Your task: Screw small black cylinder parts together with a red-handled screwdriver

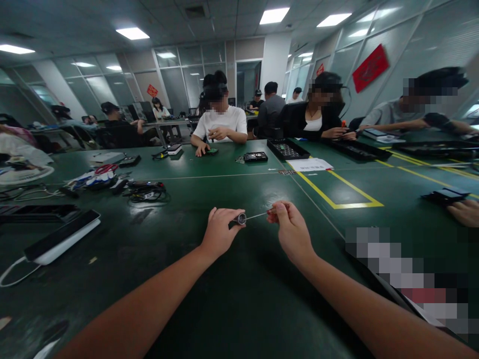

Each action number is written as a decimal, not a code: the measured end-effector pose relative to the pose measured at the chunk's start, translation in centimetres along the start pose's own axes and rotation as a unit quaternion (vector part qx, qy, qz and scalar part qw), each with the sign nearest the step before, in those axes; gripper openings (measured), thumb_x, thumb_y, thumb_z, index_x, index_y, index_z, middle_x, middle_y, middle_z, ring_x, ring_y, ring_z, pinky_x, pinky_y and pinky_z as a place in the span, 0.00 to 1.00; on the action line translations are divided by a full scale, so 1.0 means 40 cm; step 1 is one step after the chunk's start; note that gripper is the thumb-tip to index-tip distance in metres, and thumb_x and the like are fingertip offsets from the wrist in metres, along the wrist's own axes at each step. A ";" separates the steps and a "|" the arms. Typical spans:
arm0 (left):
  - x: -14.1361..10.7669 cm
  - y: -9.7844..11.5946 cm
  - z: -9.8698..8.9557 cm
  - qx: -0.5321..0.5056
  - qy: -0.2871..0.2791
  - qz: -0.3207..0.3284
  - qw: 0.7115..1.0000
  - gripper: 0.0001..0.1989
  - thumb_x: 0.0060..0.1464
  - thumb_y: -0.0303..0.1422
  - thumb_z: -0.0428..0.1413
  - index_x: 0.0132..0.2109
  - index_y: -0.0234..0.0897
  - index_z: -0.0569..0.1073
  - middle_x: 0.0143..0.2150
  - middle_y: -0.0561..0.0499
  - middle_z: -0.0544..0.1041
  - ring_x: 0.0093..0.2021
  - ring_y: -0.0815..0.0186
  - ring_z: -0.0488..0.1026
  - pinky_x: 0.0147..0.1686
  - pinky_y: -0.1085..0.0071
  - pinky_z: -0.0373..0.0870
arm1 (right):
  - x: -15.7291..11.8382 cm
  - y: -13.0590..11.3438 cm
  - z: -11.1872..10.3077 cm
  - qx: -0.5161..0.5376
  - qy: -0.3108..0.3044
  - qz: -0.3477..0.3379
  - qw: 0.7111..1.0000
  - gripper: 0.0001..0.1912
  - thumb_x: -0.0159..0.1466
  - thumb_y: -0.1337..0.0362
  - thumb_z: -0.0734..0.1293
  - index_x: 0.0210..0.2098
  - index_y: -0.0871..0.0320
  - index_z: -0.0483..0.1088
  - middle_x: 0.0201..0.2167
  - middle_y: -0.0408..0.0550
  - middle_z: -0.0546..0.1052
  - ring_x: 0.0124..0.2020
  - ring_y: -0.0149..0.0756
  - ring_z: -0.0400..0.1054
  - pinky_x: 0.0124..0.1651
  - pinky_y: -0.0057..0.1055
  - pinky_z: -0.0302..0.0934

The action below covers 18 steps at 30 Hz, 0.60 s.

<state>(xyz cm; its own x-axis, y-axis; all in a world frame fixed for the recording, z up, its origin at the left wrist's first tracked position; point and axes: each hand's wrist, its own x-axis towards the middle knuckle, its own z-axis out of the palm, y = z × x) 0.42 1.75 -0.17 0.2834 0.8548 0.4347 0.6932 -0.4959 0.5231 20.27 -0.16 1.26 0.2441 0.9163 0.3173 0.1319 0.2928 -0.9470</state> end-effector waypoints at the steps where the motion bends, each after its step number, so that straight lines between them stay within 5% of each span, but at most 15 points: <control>1: 0.000 0.000 0.001 0.001 0.001 0.002 1.000 0.17 0.58 0.32 0.63 0.54 0.49 0.74 0.53 0.52 0.78 0.56 0.57 0.70 0.66 0.43 0.49 | -0.002 -0.005 0.000 -0.012 0.002 -0.012 1.000 0.16 0.70 0.50 0.59 0.39 0.56 0.68 0.31 0.45 0.75 0.32 0.37 0.70 0.40 0.38 0.66; 18: -0.002 0.007 0.003 -0.001 -0.008 0.005 1.000 0.18 0.57 0.35 0.63 0.55 0.50 0.74 0.53 0.52 0.78 0.56 0.57 0.71 0.67 0.42 0.45 | -0.015 -0.026 -0.010 -0.087 -0.030 -0.080 0.993 0.13 0.72 0.53 0.58 0.41 0.55 0.68 0.32 0.46 0.76 0.35 0.38 0.72 0.41 0.37 0.64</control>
<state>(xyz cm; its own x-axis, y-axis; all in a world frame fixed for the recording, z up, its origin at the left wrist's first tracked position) 0.66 1.56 -0.16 0.3008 0.8519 0.4288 0.6894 -0.5049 0.5194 20.35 -1.13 2.08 0.1498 0.8785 0.4537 0.3294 0.3883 -0.8606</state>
